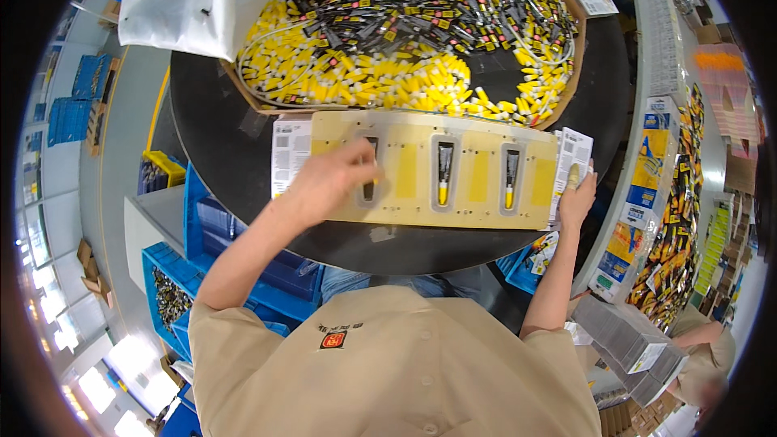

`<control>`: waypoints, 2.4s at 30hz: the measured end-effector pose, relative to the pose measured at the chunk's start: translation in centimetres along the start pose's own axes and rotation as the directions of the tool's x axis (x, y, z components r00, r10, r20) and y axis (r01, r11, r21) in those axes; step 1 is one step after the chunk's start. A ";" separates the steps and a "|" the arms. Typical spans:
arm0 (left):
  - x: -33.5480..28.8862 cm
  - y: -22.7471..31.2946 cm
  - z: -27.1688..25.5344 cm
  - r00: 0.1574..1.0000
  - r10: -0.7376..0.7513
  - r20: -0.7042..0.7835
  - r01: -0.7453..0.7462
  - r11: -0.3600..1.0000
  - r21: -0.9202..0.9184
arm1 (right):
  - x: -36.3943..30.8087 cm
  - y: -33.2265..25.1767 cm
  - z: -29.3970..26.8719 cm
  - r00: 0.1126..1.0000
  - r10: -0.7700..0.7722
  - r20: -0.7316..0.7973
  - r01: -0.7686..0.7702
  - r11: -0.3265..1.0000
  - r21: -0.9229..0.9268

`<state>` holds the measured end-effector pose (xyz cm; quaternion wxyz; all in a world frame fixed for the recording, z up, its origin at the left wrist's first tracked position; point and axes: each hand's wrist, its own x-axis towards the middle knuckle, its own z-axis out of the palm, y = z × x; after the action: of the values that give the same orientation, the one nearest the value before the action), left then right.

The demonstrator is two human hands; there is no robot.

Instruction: The person repeatedly picks up small yellow and black components from a rotating bin, places them into a wooden jig, and secures them into white cardboard packaging. The person then removes the completed packages from the jig and sets them aside.

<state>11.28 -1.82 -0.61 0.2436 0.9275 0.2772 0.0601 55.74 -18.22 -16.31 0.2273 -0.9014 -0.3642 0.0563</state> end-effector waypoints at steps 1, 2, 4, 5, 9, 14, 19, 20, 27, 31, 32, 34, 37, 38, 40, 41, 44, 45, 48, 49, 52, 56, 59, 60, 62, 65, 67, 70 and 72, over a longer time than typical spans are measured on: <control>-1.2 0.6 0.4 1.000 -0.019 0.018 0.019 1.000 -0.016 | -0.1 0.3 0.7 0.998 0.036 -0.053 -0.040 0.995 -0.086; -1.7 1.0 0.9 0.999 -0.035 0.038 0.035 0.999 0.003 | -0.2 0.3 1.0 0.992 -0.035 -0.124 0.026 0.997 -0.079; -2.6 1.6 1.4 0.997 -0.070 0.031 0.069 0.997 0.018 | -0.7 -0.7 0.5 0.969 -0.094 -0.228 0.071 0.992 -0.104; -2.9 1.5 1.3 0.994 -0.105 0.019 0.105 0.994 0.023 | -1.0 -1.6 -0.3 0.951 -0.111 -0.289 0.086 0.991 -0.098; -5.2 -0.4 -0.3 0.804 -0.491 -0.334 0.476 0.869 -0.133 | -2.8 -6.4 -5.9 0.942 0.058 -0.331 -0.097 0.990 -0.104; -5.9 -4.7 -1.5 0.640 -0.762 -0.101 0.757 0.601 0.258 | -9.5 -14.4 -6.9 0.922 -0.273 -0.276 0.356 0.876 0.325; -5.4 -2.1 -4.8 0.704 -0.692 -0.160 0.702 0.643 0.308 | -13.3 -20.1 -1.4 0.957 -0.280 0.068 0.220 0.862 0.456; -5.4 -1.1 -5.5 0.728 -0.656 -0.197 0.685 0.695 0.216 | -13.4 -20.5 -0.9 0.972 -0.230 0.037 0.184 0.855 0.486; -2.8 2.3 0.0 0.658 -0.751 -0.061 0.621 0.586 -0.520 | -10.5 -15.5 -4.6 0.984 -0.163 0.073 0.116 0.893 0.435; -2.1 3.1 2.8 0.844 -0.394 -0.363 0.414 0.910 -0.024 | -11.5 -14.0 -3.1 0.898 -0.433 0.075 0.436 0.860 -0.265; -1.9 3.3 3.3 0.881 -0.455 -0.129 0.465 0.883 0.065 | -11.2 -13.6 -2.3 0.886 -0.453 0.096 0.460 0.838 -0.294; -1.4 3.5 3.9 0.902 -0.427 -0.061 0.430 0.882 0.194 | -9.2 -12.1 -1.0 0.887 -0.454 0.087 0.459 0.844 -0.277; -0.8 2.9 4.1 0.918 -0.394 -0.047 0.394 0.890 0.228 | -1.7 -6.7 -0.3 0.862 -0.457 -0.220 0.395 0.877 -0.273; -0.8 2.5 3.9 0.932 -0.355 -0.072 0.362 0.906 0.220 | 1.8 -3.7 -0.8 0.905 -0.352 -0.238 0.219 0.867 -0.447; -0.7 2.1 3.4 0.947 -0.315 -0.060 0.320 0.915 0.245 | 7.5 1.9 -0.4 0.933 0.324 -0.160 -0.333 0.942 -0.034; -0.5 2.5 3.2 0.942 -0.317 -0.106 0.332 0.926 0.180 | 9.1 4.0 1.2 0.806 0.577 -0.133 -0.550 0.812 0.193; 0.8 5.0 3.3 0.947 -0.307 -0.094 0.316 0.944 0.095 | 10.2 9.3 3.1 0.807 0.589 -0.038 -0.576 0.800 0.166; 1.6 6.6 4.0 0.959 -0.285 0.014 0.282 0.954 0.101 | 9.7 10.1 3.6 0.815 0.574 -0.078 -0.561 0.816 0.140; 2.8 9.3 5.6 0.964 -0.187 0.190 0.163 0.978 0.133 | 5.2 10.2 4.7 0.849 0.513 -0.126 -0.476 0.846 0.239; 2.6 9.2 5.8 0.960 -0.236 0.152 0.206 0.960 0.188 | 3.1 9.7 5.0 0.857 0.487 -0.170 -0.438 0.861 0.257; 0.0 5.8 4.1 0.934 -0.328 0.142 0.288 0.926 0.245 | -5.9 5.8 6.6 0.838 0.504 -0.208 -0.405 0.831 0.382; -3.0 0.5 -0.6 0.964 -0.263 0.022 0.254 0.946 0.200 | -19.4 -1.8 6.4 0.868 0.496 -0.042 -0.388 0.727 0.566; -3.0 0.2 -3.0 0.829 -0.523 -0.196 0.519 0.851 -0.075 | -25.4 -6.5 1.7 0.663 0.354 0.660 -0.681 0.651 0.334; -2.7 0.6 -3.2 0.830 -0.475 -0.292 0.463 0.879 -0.113 | -26.7 -7.7 -0.4 0.513 0.182 0.839 -0.723 0.618 0.308; -2.1 1.6 -2.4 0.795 -0.348 -0.498 0.304 0.937 -0.169 | -26.6 -9.6 -3.2 0.645 -0.166 0.746 -0.414 0.745 0.524; -2.0 2.9 0.8 0.782 -0.409 -0.470 0.149 0.855 -0.496 | -22.5 -10.0 -4.9 0.845 -0.376 0.381 0.017 0.730 0.683; -2.5 3.7 3.2 0.873 -0.356 -0.332 0.180 0.870 -0.459 | -18.9 -9.0 -4.0 0.981 -0.188 0.055 0.090 0.682 0.726; -3.2 5.9 6.8 0.923 -0.372 -0.095 0.225 0.725 -0.651 | -10.8 -5.3 -1.5 0.867 -0.192 -0.460 0.270 0.957 0.108; -3.7 7.4 8.4 0.906 -0.412 0.092 0.330 0.556 -0.763 | -7.0 -2.9 0.3 0.896 0.227 -0.382 -0.193 0.973 0.127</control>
<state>13.79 -12.73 -4.25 0.6046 0.6528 0.4261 0.1637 48.73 -21.06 -15.75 0.3268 -0.9177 -0.2088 -0.0863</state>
